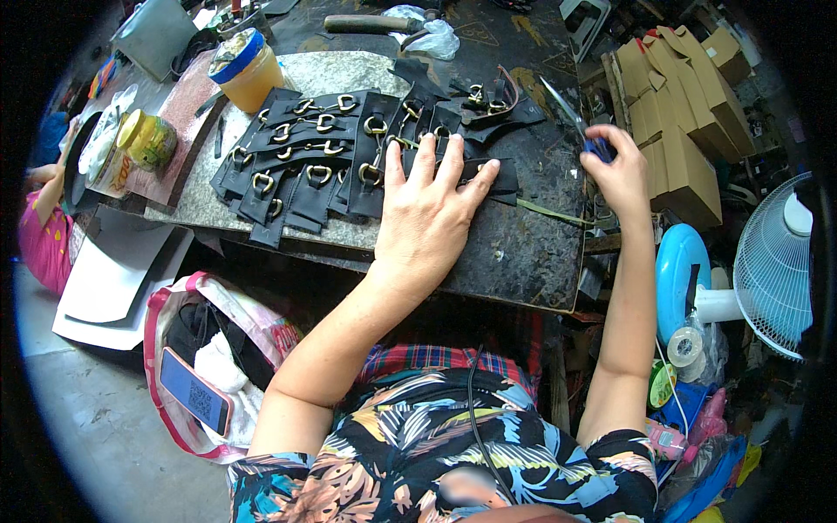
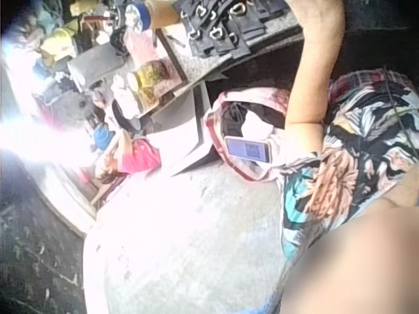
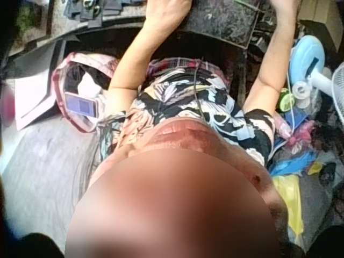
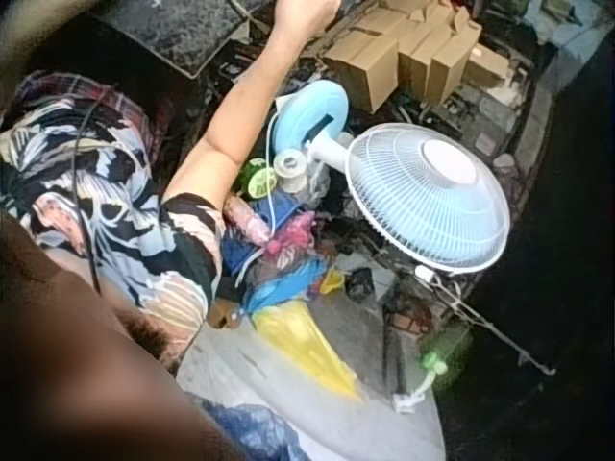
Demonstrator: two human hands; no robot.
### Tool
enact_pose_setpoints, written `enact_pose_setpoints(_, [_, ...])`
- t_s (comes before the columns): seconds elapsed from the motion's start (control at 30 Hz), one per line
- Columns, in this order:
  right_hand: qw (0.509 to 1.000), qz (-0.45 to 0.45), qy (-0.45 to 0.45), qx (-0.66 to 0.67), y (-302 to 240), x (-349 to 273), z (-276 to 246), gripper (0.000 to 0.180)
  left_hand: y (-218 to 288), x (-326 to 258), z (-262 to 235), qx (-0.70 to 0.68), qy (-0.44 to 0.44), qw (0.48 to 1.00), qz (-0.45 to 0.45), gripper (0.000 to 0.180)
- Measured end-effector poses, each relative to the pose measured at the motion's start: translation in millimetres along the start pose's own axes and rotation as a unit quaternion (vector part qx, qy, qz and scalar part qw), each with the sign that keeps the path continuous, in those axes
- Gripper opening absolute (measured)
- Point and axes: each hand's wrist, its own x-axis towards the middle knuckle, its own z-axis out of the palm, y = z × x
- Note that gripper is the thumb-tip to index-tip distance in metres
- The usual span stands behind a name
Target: The person assembles black leather straps with brass D-rings and small metal connectors. They thread the leather through the hardware, trim excess material with scissors, and stack the finished straps on the table.
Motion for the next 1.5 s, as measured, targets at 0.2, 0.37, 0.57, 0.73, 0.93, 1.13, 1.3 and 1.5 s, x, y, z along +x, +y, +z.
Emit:
enact_pose_setpoints(0.2, [0.988, -0.035, 0.013, -0.153, 8.3, 63.1, 56.9, 0.036, 0.4, 2.2, -2.6, 0.023, -0.021, 0.999, -0.026, 0.054])
enact_pose_setpoints(0.37, [0.973, -0.223, 0.028, -0.059, -21.1, 78.2, 57.9, 0.05, 1.9, 2.2, -0.8, 0.035, -0.03, 0.998, -0.033, 0.052])
enact_pose_setpoints(0.57, [0.923, -0.358, -0.033, -0.139, -49.2, 58.4, 66.9, 0.044, -1.6, 9.6, 3.8, 0.043, -0.018, 0.998, -0.035, 0.049])
enact_pose_setpoints(0.73, [0.944, -0.322, -0.011, -0.068, -39.9, 52.9, 67.5, 0.029, -7.7, 22.2, 13.9, 0.096, -0.008, 0.994, -0.042, 0.047])
enact_pose_setpoints(0.93, [0.972, -0.219, 0.086, -0.025, -50.6, 31.8, 17.0, 0.028, -7.6, 23.9, 21.8, 0.136, -0.029, 0.989, -0.052, 0.052])
enact_pose_setpoints(1.13, [0.932, -0.334, 0.019, -0.142, -87.5, -51.7, -24.5, 0.027, -5.9, 24.6, 7.3, -0.027, 0.14, 0.989, -0.033, 0.071])
enact_pose_setpoints(1.3, [0.965, -0.243, -0.088, -0.05, -98.3, -110.4, -24.8, 0.054, 1.4, -4.9, -18.1, -0.092, 0.22, 0.968, 0.075, 0.045])
enact_pose_setpoints(1.5, [0.983, -0.175, -0.045, 0.016, -83.0, -118.4, -48.5, 0.035, 18.9, -25.1, -32.5, -0.25, 0.044, 0.96, 0.121, 0.032])
